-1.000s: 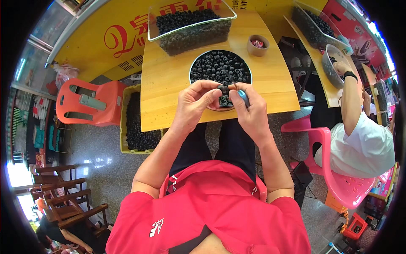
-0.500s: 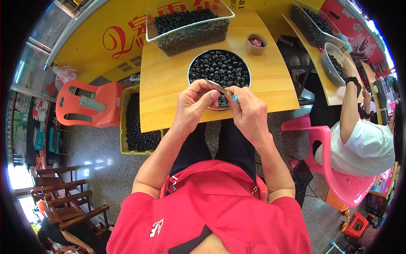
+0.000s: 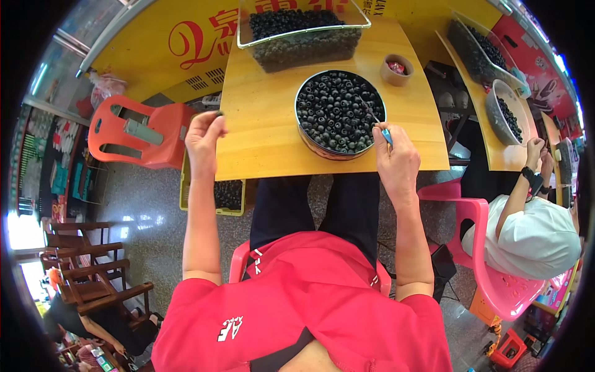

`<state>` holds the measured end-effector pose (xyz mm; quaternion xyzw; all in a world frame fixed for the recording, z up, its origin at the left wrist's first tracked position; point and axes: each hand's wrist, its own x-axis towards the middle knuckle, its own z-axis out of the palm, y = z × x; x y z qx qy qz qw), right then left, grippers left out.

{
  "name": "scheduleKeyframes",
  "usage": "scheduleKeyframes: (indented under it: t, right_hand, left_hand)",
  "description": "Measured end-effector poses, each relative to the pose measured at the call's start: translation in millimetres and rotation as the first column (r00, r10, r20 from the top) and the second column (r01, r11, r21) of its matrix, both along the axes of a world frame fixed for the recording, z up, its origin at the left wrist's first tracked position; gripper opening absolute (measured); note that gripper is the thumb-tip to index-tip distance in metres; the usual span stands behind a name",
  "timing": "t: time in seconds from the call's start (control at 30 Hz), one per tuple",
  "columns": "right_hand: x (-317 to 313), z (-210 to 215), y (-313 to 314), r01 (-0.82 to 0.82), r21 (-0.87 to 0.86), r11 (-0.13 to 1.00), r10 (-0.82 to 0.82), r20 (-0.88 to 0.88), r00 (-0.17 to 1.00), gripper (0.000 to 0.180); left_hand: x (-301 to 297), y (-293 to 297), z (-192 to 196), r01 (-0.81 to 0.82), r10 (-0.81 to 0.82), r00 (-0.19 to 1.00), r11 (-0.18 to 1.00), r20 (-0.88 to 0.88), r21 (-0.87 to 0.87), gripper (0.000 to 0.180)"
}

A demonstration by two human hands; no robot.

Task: The recorder uses a small knife to remove the pits or cores from small dark berries, placing them into a central bowl.

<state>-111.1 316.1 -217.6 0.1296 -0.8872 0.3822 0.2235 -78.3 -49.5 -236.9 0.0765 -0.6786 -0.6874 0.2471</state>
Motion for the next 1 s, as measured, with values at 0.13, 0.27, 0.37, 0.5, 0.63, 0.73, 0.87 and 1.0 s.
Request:
scheduleKeyframes:
  t: [0.13,0.27,0.37,0.5,0.63,0.73,0.87,1.0]
  right_hand:
    - [-2,-5,1,0.022,-0.031,0.999,-0.020,0.068,0.997,0.018]
    - [-3,-9,1,-0.003,0.005,1.000,0.003,0.096,0.995,0.022]
    - [-4,-12,5,-0.008,0.059,0.998,0.003,0.091,0.996,0.023]
    - [-2,-10,4,-0.005,0.045,0.999,0.000,0.104,0.995,0.022]
    - [0,-7,4,-0.026,0.061,0.998,0.021,0.073,0.997,0.020]
    - [3,-2,7,-0.023,0.064,0.998,0.018,0.086,0.996,0.020]
    - [4,0,10,-0.024,0.051,0.998,0.019,0.094,0.995,0.019]
    - [6,3,5,-0.054,0.009,0.999,0.053,0.068,0.996,0.018]
  left_hand:
    - [21,-94,-95,-0.211,0.257,0.911,0.962,0.322,-0.170,0.029]
    - [41,-118,-136,-0.307,0.468,0.850,0.812,0.241,-0.496,0.038]
    - [20,-82,-92,-0.363,0.434,0.901,0.753,0.001,-0.548,0.031]
    - [-3,15,16,0.038,-0.019,0.999,0.889,0.045,-0.456,0.016]
    - [-24,93,67,0.274,-0.475,0.880,0.502,0.003,-0.821,0.009]
    - [-51,118,56,0.247,-0.532,0.839,0.182,0.115,-0.952,0.012]
    - [-72,135,40,0.338,-0.399,0.857,-0.040,0.325,-0.940,0.013]
    - [-77,144,31,0.370,-0.426,0.837,-0.022,0.343,-0.929,0.012]
